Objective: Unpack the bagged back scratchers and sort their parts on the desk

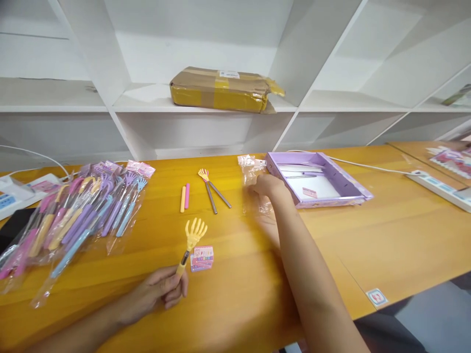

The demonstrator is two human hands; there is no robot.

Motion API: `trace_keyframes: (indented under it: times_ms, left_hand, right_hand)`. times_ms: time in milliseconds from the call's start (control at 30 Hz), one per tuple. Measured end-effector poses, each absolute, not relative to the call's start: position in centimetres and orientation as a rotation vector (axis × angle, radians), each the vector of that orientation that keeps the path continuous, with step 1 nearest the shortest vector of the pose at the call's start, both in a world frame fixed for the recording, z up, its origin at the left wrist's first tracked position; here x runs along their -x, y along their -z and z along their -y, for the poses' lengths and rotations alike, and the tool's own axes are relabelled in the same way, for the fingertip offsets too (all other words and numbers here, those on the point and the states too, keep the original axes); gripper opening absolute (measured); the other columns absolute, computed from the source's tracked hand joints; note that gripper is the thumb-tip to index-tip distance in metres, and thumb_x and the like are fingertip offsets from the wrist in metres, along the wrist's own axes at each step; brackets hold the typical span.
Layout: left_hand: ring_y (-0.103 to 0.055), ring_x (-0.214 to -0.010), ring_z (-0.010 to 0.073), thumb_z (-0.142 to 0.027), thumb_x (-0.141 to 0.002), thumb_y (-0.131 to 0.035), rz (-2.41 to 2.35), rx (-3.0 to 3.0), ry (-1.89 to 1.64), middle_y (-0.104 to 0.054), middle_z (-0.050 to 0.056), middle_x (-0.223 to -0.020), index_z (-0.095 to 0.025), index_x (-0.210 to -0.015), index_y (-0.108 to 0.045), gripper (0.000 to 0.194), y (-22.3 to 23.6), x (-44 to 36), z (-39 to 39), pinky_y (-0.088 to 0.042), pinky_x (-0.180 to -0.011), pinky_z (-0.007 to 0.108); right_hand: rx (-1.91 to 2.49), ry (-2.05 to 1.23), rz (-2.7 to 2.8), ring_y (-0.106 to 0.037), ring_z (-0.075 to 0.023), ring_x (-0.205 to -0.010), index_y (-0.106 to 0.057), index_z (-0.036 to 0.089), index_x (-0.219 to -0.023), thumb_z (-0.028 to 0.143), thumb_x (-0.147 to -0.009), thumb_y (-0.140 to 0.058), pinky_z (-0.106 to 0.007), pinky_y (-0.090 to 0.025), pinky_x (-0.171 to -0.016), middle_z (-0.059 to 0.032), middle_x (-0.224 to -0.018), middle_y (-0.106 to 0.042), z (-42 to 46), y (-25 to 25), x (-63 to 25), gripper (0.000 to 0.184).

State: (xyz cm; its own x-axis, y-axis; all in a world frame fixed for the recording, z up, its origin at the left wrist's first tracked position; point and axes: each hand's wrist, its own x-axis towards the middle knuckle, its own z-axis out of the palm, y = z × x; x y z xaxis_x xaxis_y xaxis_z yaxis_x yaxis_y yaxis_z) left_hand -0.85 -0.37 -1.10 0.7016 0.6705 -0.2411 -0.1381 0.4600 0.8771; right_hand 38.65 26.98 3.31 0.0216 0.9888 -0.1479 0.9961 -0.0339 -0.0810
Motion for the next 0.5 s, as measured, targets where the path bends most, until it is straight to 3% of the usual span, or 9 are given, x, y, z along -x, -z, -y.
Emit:
trace_keyframes:
  times_ms: [100, 200, 333, 500]
  left_hand:
    - [-0.033, -0.063, 0.0112, -0.066, -0.105, -0.057, -0.623, -0.963, -0.543, -0.039, -0.006, -0.069, -0.014, -0.096, -0.066, 0.053, 1.1, 0.8, 0.4, -0.026, -0.062, 0.029]
    - [-0.033, -0.063, 0.0113, -0.066, -0.105, -0.057, -0.627, -0.962, -0.539, -0.038, -0.005, -0.069, -0.014, -0.097, -0.066, 0.053, 1.2, 0.9, 0.4, -0.026, -0.062, 0.029]
    - [-0.033, -0.063, 0.0113, -0.065, -0.106, -0.057, -0.643, -0.956, -0.54, -0.037, -0.006, -0.069, -0.015, -0.097, -0.066, 0.052, 1.5, 0.9, 0.5, -0.026, -0.062, 0.028]
    - [-0.032, -0.062, 0.0112, -0.067, -0.104, -0.058, -0.641, -0.953, -0.544, -0.037, -0.006, -0.068, -0.015, -0.096, -0.066, 0.053, 1.4, 0.8, 0.4, -0.026, -0.061, 0.028]
  right_hand:
    - [-2.187, 0.421, -2.157, -0.071, -0.0235, -0.069, -0.079, 0.015, -0.084, 0.038, -0.091, -0.075, -0.035, -0.055, -0.074, -0.0122, -0.076, -0.078, -26.7, -4.9, -39.1, 0.024]
    - [-2.249, 0.448, -2.265, -0.069, -0.0176, -0.071, -0.078, 0.018, -0.1, 0.033, -0.099, -0.063, -0.027, -0.052, -0.072, -0.0079, -0.088, -0.082, -26.3, -6.2, -39.5, 0.022]
    - [-2.419, 0.304, -2.323, -0.071, -0.0195, -0.084, -0.074, 0.015, -0.114, 0.031, -0.106, -0.047, -0.026, -0.049, -0.072, -0.0115, -0.105, -0.083, -26.5, -6.2, -39.7, 0.032]
    - [-2.433, 0.274, -2.175, -0.073, -0.025, -0.085, -0.076, 0.016, -0.108, 0.027, -0.096, -0.066, -0.029, -0.05, -0.074, -0.0138, -0.095, -0.082, -27.2, -3.8, -40.1, 0.02]
